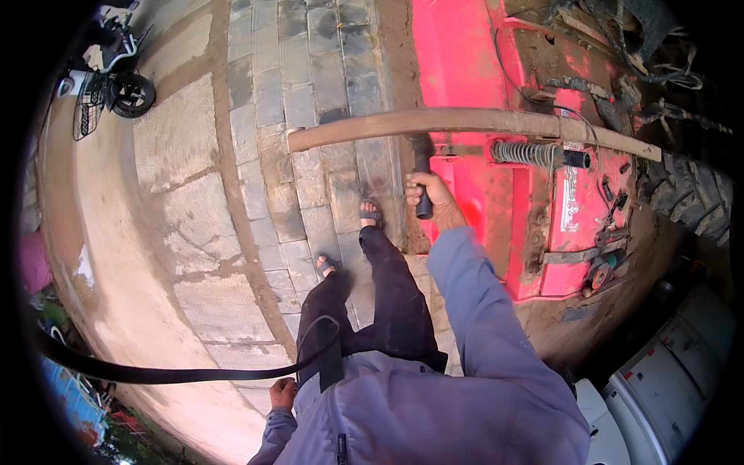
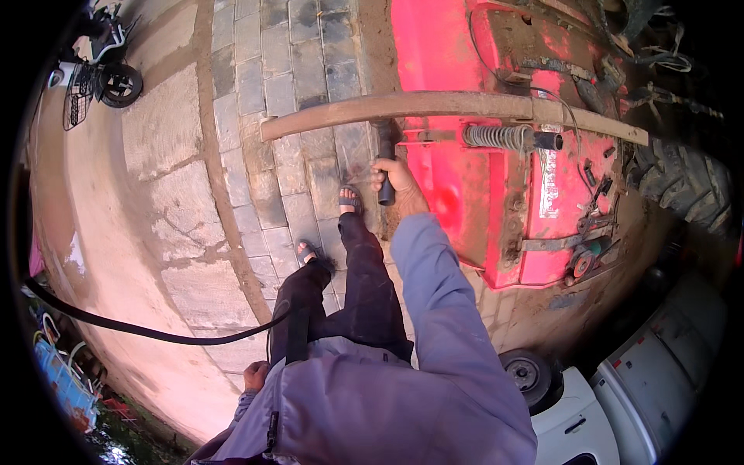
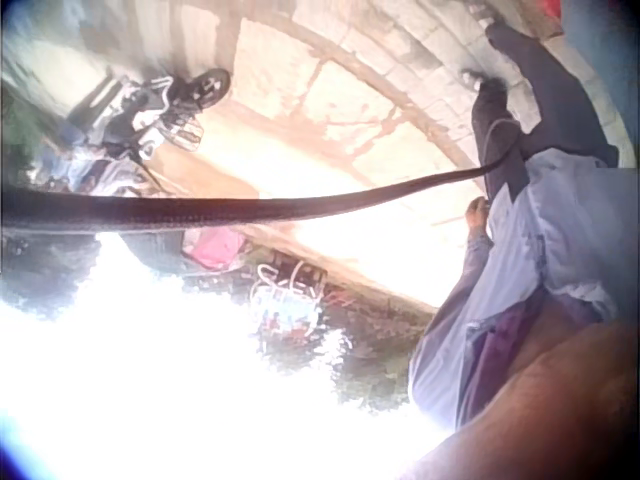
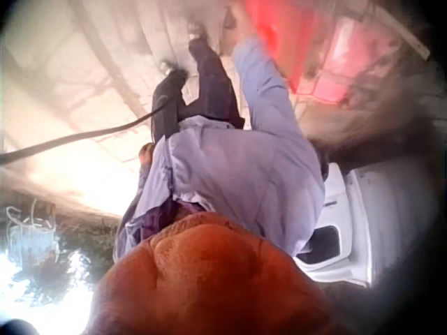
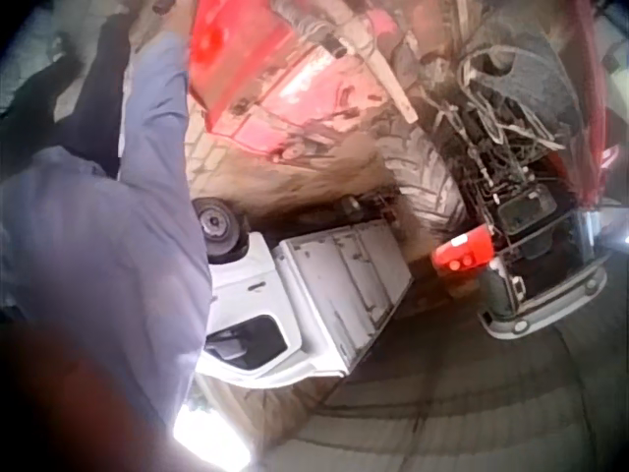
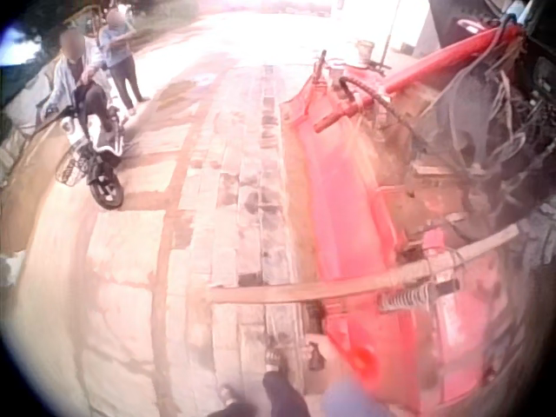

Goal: The person repairs a red farm machine by hammering a metal part and using a wrench to tighten or loosen bolts.

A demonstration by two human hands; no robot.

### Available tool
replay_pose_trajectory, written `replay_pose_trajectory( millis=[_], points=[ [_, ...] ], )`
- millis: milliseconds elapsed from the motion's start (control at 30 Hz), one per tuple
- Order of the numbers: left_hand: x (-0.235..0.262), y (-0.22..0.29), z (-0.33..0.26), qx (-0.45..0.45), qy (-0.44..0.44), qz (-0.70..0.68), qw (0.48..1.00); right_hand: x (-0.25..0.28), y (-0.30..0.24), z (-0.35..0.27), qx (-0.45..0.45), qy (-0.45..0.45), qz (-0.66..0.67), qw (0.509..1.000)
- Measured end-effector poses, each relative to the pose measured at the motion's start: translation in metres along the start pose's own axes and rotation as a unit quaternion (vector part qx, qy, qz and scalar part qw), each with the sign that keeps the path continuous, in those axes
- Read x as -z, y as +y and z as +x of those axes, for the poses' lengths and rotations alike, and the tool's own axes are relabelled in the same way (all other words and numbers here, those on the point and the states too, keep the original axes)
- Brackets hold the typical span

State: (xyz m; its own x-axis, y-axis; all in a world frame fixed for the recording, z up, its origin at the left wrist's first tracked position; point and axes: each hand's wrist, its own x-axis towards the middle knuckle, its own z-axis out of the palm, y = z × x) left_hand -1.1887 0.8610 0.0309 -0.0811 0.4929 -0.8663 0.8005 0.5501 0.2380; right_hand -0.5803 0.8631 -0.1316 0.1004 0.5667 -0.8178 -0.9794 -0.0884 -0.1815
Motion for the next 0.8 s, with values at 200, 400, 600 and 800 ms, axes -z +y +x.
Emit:
replay_pose_trajectory(
  millis=[200,400,600,800],
  points=[
    [0.011,0.097,0.044,0.033,-0.020,-0.063,0.997,0.020,0.013,-0.102,0.023,0.047,-0.136,0.989],
    [0.010,0.198,0.128,-0.051,-0.084,-0.036,0.995,0.036,0.046,-0.188,0.098,0.233,-0.077,0.965],
    [-0.041,0.368,0.181,-0.232,-0.145,0.111,0.955,0.085,-0.013,-0.233,0.202,0.430,-0.071,0.877],
    [-0.121,0.530,0.196,-0.484,-0.101,0.142,0.858,0.167,-0.110,-0.229,0.303,0.523,0.035,0.796]
  ],
)
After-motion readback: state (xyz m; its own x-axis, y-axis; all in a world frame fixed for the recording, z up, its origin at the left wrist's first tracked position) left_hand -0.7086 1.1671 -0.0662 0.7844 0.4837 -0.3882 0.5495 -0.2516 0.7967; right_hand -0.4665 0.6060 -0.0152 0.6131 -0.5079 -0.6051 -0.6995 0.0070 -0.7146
